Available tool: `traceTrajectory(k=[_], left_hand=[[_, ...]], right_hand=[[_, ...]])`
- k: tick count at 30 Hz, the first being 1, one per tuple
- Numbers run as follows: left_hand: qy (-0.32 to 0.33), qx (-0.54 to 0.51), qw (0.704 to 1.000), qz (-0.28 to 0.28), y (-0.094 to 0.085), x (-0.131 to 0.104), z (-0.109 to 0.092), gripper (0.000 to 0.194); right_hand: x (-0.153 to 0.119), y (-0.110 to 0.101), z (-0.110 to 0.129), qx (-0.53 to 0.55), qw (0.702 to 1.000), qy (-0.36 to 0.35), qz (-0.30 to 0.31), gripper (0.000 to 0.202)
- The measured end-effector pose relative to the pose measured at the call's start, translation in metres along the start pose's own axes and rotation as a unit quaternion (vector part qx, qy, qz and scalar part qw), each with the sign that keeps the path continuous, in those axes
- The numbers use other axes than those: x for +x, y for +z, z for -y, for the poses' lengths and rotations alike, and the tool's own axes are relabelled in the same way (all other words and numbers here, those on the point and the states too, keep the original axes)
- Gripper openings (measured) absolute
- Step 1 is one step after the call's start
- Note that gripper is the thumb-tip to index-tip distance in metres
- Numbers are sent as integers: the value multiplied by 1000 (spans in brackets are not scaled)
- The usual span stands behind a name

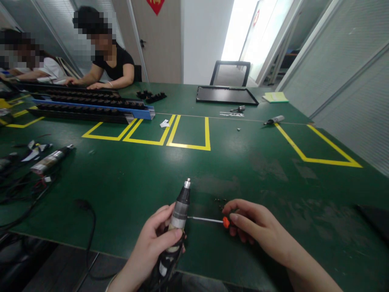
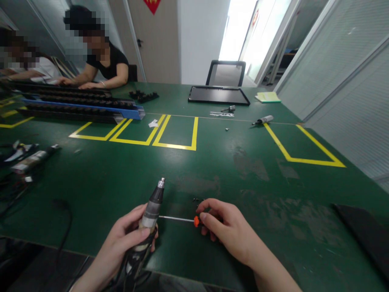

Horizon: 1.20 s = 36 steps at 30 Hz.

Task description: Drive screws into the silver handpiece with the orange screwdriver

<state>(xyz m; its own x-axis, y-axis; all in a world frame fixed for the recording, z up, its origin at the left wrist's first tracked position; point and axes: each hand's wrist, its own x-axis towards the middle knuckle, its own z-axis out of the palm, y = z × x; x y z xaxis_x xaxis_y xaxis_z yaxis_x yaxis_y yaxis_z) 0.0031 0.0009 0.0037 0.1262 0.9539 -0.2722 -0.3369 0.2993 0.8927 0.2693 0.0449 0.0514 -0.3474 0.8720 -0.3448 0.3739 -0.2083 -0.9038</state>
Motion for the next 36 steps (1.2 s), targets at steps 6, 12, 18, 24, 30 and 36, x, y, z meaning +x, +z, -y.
traceTrajectory(k=[6,12,18,24,30,36], left_hand=[[-4,-5,1000,-5,0,-1,-1,43],[-3,-9,1000,-11,0,-1,0,43],[-4,-9,1000,-11,1,-1,-1,44],[-3,3,1000,2,0,-1,-1,43],[0,-1,1000,2,1,0,0,42],[0,-7,1000,-6,1,-2,0,45]], right_hand=[[0,-1,6,-29,997,-53,-43,21],[-1,0,2,-56,993,-86,-59,19],[-2,2,6,-62,995,-72,-36,26],[0,1,5,19,1000,-17,-11,30],[2,0,-2,29,996,-77,-46,29],[-1,-1,1,29,995,-81,-50,33]])
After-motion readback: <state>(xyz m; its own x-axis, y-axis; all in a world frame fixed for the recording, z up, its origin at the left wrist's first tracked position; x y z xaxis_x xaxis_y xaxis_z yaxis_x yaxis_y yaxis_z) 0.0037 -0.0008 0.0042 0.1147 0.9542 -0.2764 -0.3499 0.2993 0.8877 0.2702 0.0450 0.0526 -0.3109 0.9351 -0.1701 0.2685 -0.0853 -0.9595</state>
